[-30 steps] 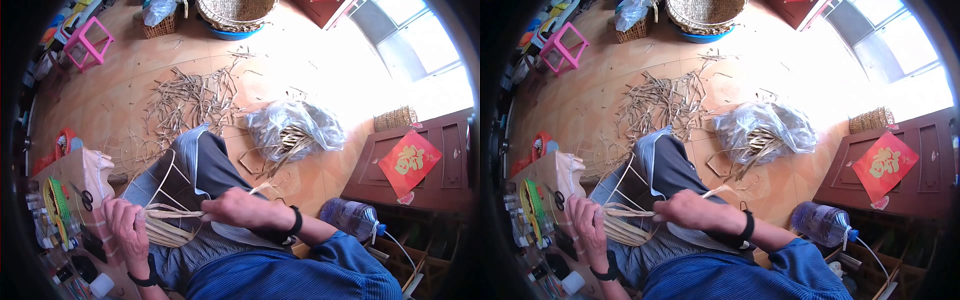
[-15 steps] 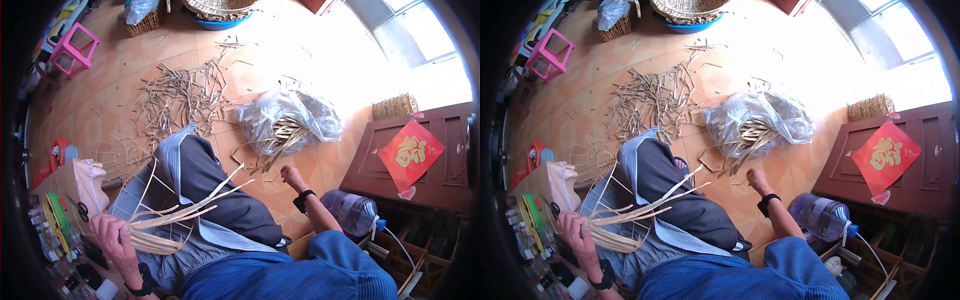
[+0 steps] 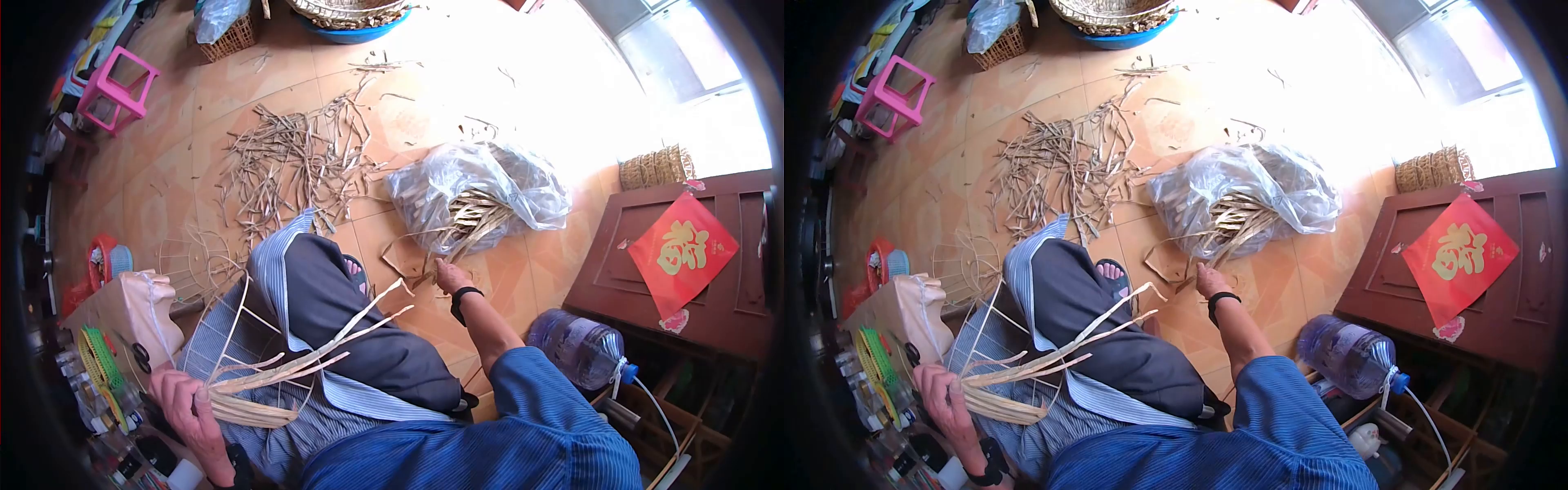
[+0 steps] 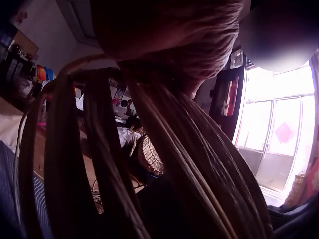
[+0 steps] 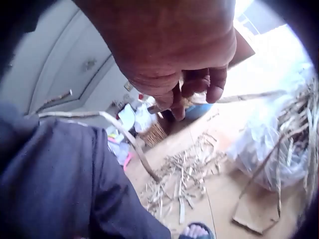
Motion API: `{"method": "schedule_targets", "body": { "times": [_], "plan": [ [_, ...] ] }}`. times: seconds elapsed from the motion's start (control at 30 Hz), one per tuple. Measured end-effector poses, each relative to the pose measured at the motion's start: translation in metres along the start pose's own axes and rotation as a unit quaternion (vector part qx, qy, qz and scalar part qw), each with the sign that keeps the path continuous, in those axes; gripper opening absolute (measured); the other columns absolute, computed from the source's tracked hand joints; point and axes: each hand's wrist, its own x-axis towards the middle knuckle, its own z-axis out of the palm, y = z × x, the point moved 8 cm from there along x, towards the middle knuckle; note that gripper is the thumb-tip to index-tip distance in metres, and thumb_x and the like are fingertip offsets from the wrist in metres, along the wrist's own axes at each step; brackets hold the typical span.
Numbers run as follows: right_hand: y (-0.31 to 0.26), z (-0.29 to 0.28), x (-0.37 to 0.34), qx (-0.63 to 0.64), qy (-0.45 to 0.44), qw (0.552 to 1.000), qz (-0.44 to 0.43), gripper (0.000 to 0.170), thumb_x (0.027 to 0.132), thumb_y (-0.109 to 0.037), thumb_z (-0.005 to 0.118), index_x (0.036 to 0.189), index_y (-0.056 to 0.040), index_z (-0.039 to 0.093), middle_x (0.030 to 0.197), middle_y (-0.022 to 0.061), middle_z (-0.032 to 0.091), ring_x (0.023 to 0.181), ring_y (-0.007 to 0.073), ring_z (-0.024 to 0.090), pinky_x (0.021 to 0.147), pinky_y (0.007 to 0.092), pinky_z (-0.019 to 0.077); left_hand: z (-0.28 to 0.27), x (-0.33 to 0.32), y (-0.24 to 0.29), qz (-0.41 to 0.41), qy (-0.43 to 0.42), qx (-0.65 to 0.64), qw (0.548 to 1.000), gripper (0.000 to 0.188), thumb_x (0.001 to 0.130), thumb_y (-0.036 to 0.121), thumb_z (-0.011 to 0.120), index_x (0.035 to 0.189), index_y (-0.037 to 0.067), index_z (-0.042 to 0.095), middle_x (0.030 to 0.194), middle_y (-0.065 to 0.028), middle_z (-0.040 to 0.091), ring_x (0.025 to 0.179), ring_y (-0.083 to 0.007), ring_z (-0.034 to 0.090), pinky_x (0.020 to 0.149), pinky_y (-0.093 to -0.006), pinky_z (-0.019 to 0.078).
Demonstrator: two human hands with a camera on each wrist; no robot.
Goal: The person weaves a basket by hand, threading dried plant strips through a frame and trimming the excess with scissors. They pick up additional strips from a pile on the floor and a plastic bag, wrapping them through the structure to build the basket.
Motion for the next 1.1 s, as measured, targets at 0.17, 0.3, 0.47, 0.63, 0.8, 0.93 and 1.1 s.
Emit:
{"method": "schedule_targets", "body": {
  "times": [0.17, 0.3, 0.47, 0.63, 0.8, 0.93, 1.1],
  "plan": [
    [-0.018, -0.03, -0.012, -0.084, 0.047, 0.995, -0.032, 0.013, 0.104, -0.008, 0.059, 0.114, -0.0017, 0.064, 0.11, 0.0229, 0.077, 0.099, 0.045, 0.077, 0.081, 0.0531, 0.0629, 0.0, 0.001, 0.0, 0.0, -0.006, -0.009, 1.0, 0.027, 0.108, 0.024, 0.06, 0.094, 0.001, 0.057, 0.095, -0.0149, 0.052, 0.1, -0.0357, 0.052, 0.097, -0.0492, 0.0437],
    [-0.04, -0.082, -0.031, -0.073, 0.178, 0.981, -0.027, 0.011, 0.098, -0.011, 0.067, 0.105, -0.0044, 0.063, 0.101, 0.0204, 0.073, 0.091, 0.0433, 0.076, 0.076, 0.0531, 0.0618, 0.0, 0.003, 0.002, 0.005, -0.001, -0.007, 1.0, 0.027, 0.107, 0.025, 0.061, 0.094, 0.002, 0.057, 0.095, -0.015, 0.052, 0.101, -0.0359, 0.052, 0.096, -0.0492, 0.0433],
    [-0.057, -0.122, -0.053, -0.045, 0.206, 0.977, -0.028, 0.019, 0.101, -0.023, 0.073, 0.105, -0.0067, 0.064, 0.1, 0.0188, 0.073, 0.088, 0.0422, 0.076, 0.074, 0.0531, 0.0607, -0.001, 0.001, 0.002, 0.009, 0.006, -0.009, 1.0, 0.027, 0.107, 0.025, 0.06, 0.094, 0.002, 0.057, 0.095, -0.0156, 0.051, 0.1, -0.0363, 0.052, 0.095, -0.0489, 0.0426],
    [-0.096, -0.154, -0.072, 0.046, 0.239, 0.969, -0.049, 0.024, 0.106, -0.031, 0.071, 0.101, -0.008, 0.065, 0.092, 0.0175, 0.073, 0.085, 0.0417, 0.075, 0.073, 0.0534, 0.0591, -0.002, -0.002, 0.0, -0.003, 0.012, -0.007, 1.0, 0.029, 0.107, 0.026, 0.06, 0.093, 0.002, 0.056, 0.094, -0.0159, 0.05, 0.1, -0.0364, 0.052, 0.094, -0.0491, 0.0423],
    [-0.161, -0.198, -0.097, 0.101, 0.265, 0.953, -0.105, 0.028, 0.105, -0.029, 0.073, 0.092, -0.0059, 0.064, 0.09, 0.018, 0.066, 0.085, 0.0426, 0.071, 0.073, 0.0538, 0.0558, -0.002, -0.006, -0.002, 0.002, 0.024, -0.012, 1.0, 0.027, 0.106, 0.025, 0.062, 0.094, 0.002, 0.057, 0.097, -0.0159, 0.054, 0.102, -0.0363, 0.053, 0.096, -0.0488, 0.0429],
    [-0.193, -0.276, -0.117, 0.184, 0.347, 0.901, -0.182, 0.019, 0.094, -0.013, 0.085, 0.088, -0.0011, 0.072, 0.092, 0.0139, 0.063, 0.088, 0.0327, 0.065, 0.079, 0.0454, 0.0537, -0.003, -0.009, -0.002, -0.007, 0.026, -0.026, 0.999, 0.024, 0.106, 0.022, 0.064, 0.095, 0.001, 0.059, 0.098, -0.0152, 0.057, 0.104, -0.0356, 0.055, 0.097, -0.0485, 0.044],
    [-0.227, -0.366, -0.133, 0.334, 0.237, 0.887, -0.214, 0.013, 0.098, -0.003, 0.08, 0.111, -0.0003, 0.076, 0.096, 0.0098, 0.078, 0.092, 0.021, 0.075, 0.084, 0.035, 0.0577, -0.004, -0.01, -0.002, 0.001, 0.048, -0.041, 0.998, 0.017, 0.1, 0.018, 0.069, 0.094, 0.003, 0.064, 0.095, -0.0117, 0.06, 0.103, -0.0349, 0.057, 0.098, -0.0495, 0.0441]
  ]
}}
